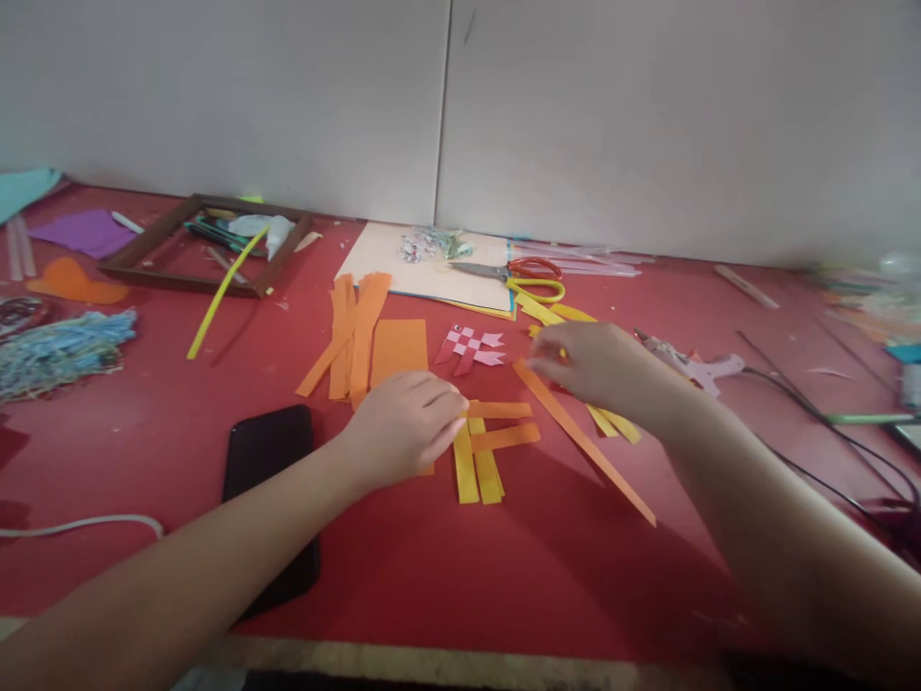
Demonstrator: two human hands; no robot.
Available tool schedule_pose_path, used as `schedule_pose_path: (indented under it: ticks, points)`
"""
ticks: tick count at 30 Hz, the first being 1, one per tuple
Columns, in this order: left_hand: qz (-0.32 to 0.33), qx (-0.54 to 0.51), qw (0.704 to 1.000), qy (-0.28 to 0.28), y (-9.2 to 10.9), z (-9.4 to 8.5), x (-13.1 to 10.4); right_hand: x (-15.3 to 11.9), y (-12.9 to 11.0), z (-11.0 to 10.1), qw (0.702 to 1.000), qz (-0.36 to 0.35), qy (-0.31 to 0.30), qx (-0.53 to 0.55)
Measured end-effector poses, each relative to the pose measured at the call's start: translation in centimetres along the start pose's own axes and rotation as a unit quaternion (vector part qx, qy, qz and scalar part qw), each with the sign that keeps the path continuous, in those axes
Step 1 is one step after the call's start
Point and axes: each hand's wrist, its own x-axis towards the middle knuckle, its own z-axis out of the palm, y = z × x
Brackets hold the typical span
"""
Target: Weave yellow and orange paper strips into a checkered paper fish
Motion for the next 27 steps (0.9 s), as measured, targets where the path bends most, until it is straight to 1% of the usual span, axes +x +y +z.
schedule_pose_path:
  ticks: [2,3,4,7,11,17,19,21,23,24,25,26,27]
  points:
    - [0.001,-0.003,1.0,-0.004,0.1,0.0,0.0,-1.6,1.4,0.0,0.995,0.042,-0.086,-0.039]
    - [0.0,-0.004,1.0,-0.005,0.1,0.0,0.0,-2.4,1.8,0.3,0.992,0.045,-0.109,-0.04]
    - [-0.001,-0.007,1.0,-0.005,0.0,-0.1,0.0,-3.1,2.1,0.8,0.992,0.039,-0.11,-0.038]
    - [-0.013,-0.014,1.0,-0.003,-0.1,-0.1,0.0,-4.9,2.3,2.7,0.999,0.031,-0.044,0.003]
    - [-0.034,-0.032,0.999,-0.001,-0.2,-0.1,0.0,-6.2,2.0,4.3,0.998,0.038,-0.011,0.054]
    - [-0.07,-0.08,0.994,0.002,-0.1,-0.4,0.1,-6.7,1.8,4.5,0.993,0.05,0.0,0.107]
    - [-0.08,-0.097,0.992,0.01,-0.3,-0.4,0.1,-6.7,1.4,4.3,0.986,0.055,0.029,0.152]
    - [-0.089,-0.112,0.989,0.024,-0.4,-0.3,0.0,-6.6,0.8,4.0,0.967,0.058,0.091,0.229]
    - [-0.096,-0.12,0.987,0.036,-0.6,-0.2,0.0,-6.6,0.1,3.9,0.927,0.051,0.141,0.344]
    - [-0.099,-0.123,0.987,0.038,-0.6,-0.2,0.0,-6.6,-0.4,3.8,0.9,0.044,0.144,0.41]
    - [-0.103,-0.125,0.986,0.036,-0.6,-0.3,0.0,-6.6,-0.8,3.9,0.872,0.038,0.127,0.472]
    - [-0.109,-0.131,0.985,0.031,-0.5,-0.4,0.0,-6.6,-1.3,4.0,0.846,0.033,0.1,0.523]
    - [-0.114,-0.146,0.982,0.02,-0.4,-0.6,0.1,-6.6,-1.7,4.2,0.827,0.029,0.068,0.557]
